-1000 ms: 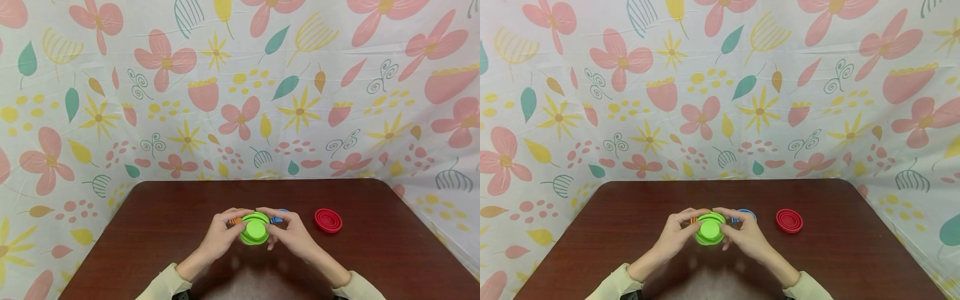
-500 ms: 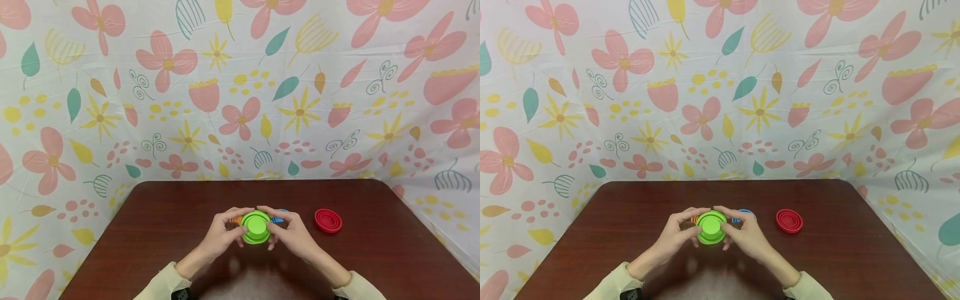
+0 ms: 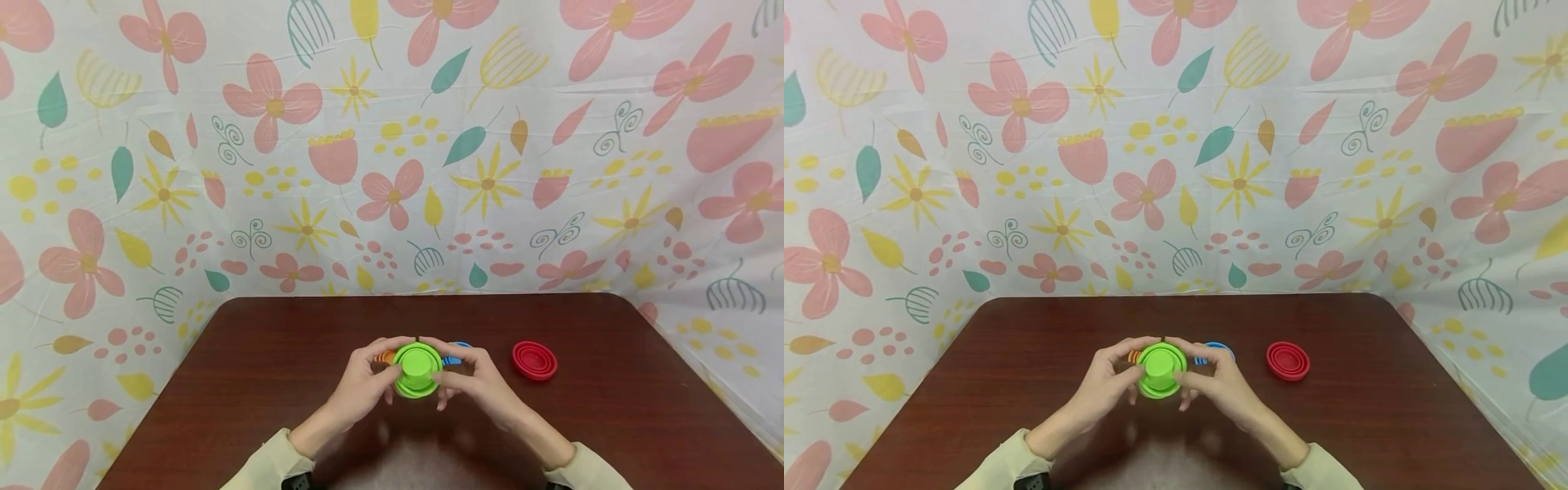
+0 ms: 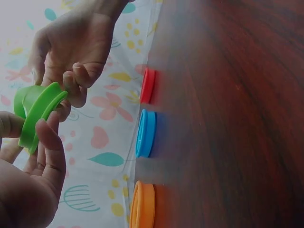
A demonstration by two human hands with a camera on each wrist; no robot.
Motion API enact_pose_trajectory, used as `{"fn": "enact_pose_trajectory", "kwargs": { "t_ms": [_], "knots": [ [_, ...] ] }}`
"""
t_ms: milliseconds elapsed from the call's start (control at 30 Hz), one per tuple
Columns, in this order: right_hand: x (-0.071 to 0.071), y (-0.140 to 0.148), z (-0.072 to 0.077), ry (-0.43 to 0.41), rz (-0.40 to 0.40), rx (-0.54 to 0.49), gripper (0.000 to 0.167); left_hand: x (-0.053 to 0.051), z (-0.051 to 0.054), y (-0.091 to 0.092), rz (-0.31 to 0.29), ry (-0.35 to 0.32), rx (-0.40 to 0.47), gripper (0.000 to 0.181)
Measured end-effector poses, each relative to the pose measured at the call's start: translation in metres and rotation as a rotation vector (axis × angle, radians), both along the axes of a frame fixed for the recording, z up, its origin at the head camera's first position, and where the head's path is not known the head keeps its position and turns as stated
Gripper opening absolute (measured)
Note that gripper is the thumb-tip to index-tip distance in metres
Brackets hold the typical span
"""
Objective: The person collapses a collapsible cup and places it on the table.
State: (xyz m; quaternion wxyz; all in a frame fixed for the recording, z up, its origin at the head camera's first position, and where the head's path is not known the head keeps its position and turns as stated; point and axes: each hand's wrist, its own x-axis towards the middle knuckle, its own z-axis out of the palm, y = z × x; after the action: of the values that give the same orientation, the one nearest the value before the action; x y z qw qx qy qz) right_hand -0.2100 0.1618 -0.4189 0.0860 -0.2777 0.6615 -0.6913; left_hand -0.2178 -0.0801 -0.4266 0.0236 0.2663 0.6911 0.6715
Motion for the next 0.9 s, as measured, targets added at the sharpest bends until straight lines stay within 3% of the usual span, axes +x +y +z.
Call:
{"fn": "enact_pose_trajectory", "kwargs": {
  "t_ms": [167,300,600,800,900],
  "knots": [
    [0.0008,-0.0004,-0.0012,0.019,-0.029,0.042,0.052,0.0000,0.0000,-0.0011,-0.021,-0.027,-0.008,0.047],
    [0.0017,-0.0016,-0.0009,0.031,-0.047,0.061,0.053,0.0002,0.0005,-0.0021,-0.073,-0.046,0.007,0.046],
    [0.0018,-0.0028,0.0006,0.024,-0.068,0.046,0.054,0.0007,-0.0007,-0.0030,-0.197,-0.001,0.055,0.061],
    [0.0016,-0.0019,0.0007,-0.002,-0.019,0.016,0.058,0.0004,-0.0020,-0.0035,-0.296,-0.084,0.129,0.060],
    [0.0014,-0.0027,0.0001,0.005,-0.007,0.017,0.061,0.0006,-0.0022,-0.0025,-0.315,-0.096,0.149,0.060]
  ]
}}
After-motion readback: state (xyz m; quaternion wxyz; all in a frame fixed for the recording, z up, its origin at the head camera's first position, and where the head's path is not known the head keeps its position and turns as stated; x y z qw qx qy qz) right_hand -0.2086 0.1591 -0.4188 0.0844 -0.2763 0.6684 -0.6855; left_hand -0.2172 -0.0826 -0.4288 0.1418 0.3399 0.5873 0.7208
